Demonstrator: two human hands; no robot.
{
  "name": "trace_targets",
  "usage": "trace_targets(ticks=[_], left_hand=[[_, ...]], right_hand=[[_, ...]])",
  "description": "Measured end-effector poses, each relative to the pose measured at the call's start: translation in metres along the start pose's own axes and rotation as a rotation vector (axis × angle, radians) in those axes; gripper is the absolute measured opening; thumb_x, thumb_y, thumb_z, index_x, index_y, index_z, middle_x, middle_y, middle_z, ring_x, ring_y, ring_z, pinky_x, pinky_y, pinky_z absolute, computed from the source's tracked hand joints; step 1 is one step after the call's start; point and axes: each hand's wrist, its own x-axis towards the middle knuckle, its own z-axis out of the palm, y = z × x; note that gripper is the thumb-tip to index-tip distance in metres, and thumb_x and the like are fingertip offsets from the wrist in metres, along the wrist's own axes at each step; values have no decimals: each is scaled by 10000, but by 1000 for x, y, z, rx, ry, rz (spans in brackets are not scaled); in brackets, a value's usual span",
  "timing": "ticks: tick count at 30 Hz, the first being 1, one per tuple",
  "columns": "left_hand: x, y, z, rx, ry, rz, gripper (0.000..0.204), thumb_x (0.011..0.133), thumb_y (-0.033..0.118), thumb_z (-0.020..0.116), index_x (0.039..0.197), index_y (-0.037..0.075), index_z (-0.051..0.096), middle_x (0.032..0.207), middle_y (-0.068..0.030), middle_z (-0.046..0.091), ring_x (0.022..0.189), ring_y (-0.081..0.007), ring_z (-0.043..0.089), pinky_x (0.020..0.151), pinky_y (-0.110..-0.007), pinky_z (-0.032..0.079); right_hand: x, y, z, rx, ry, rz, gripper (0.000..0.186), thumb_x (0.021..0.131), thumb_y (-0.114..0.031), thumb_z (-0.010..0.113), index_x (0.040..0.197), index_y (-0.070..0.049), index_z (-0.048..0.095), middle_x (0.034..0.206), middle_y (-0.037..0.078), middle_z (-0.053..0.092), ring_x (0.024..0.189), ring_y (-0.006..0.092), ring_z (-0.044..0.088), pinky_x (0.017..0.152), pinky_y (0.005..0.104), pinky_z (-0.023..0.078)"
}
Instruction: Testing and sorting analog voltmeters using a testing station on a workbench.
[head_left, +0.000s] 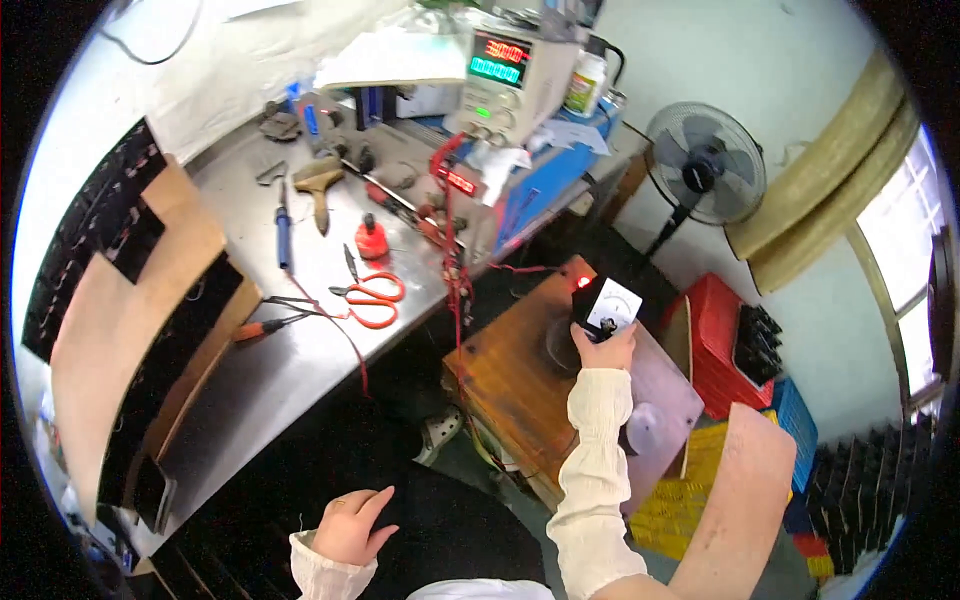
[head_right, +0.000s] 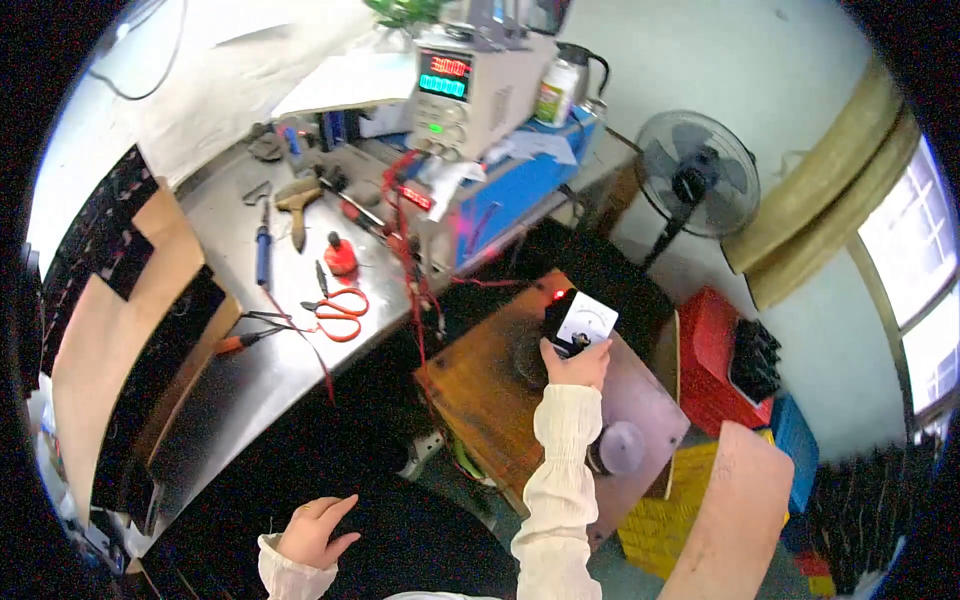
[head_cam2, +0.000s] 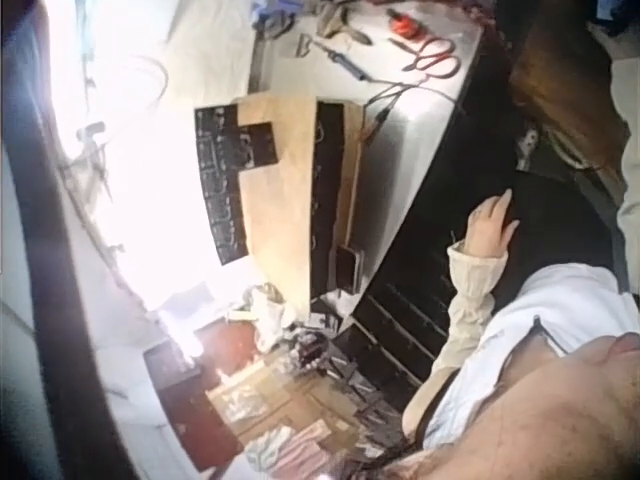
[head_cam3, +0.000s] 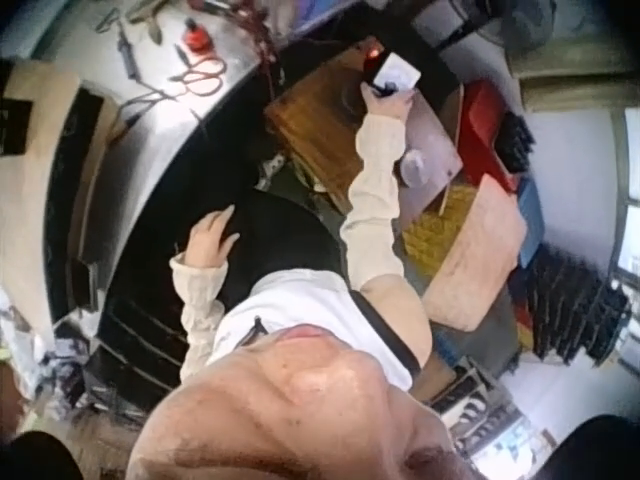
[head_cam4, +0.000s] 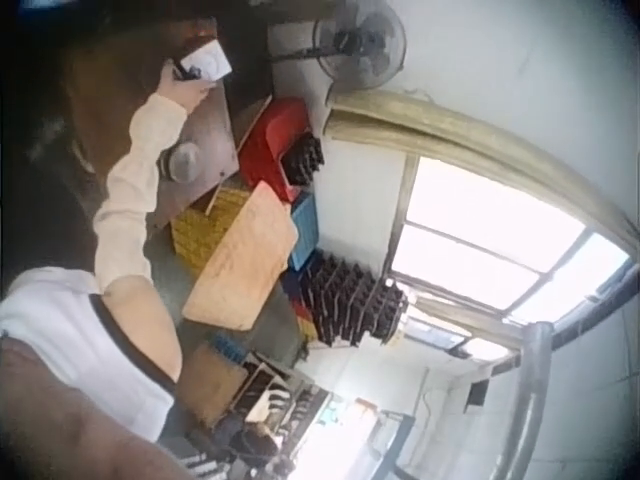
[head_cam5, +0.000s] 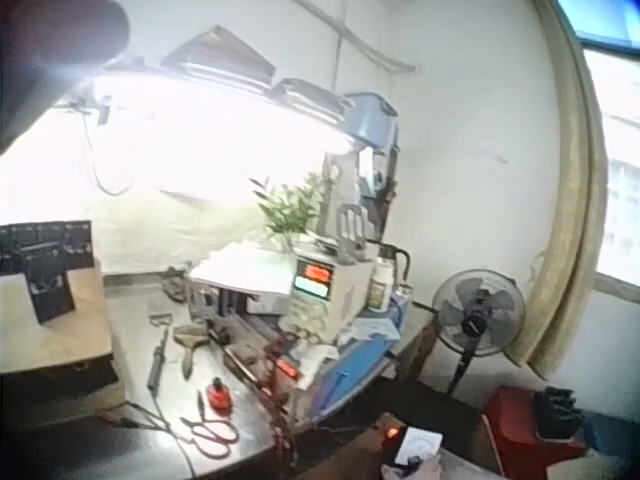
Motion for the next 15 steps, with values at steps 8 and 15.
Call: trace_targets(ticks=[8,15], left_hand=[[-43,-33,9,-63,163,-221,510,809,194,734,1273,56,574,1072,-153,641,999,-323,627,870,-411,503],[-57,-48,6,-50,515,-182,512,829,165,716,1305,69,551,1172,-135,604,1058,-311,609,930,-407,480]], right_hand=[[14,3,36,-271,119,-61,934,540,-532,880,1145,100,555,1012,263,652,947,425,640,853,479,527],[10,40,50,278,391,-531,834,673,-351,894,1247,121,516,1114,262,640,976,366,649,858,462,537]])
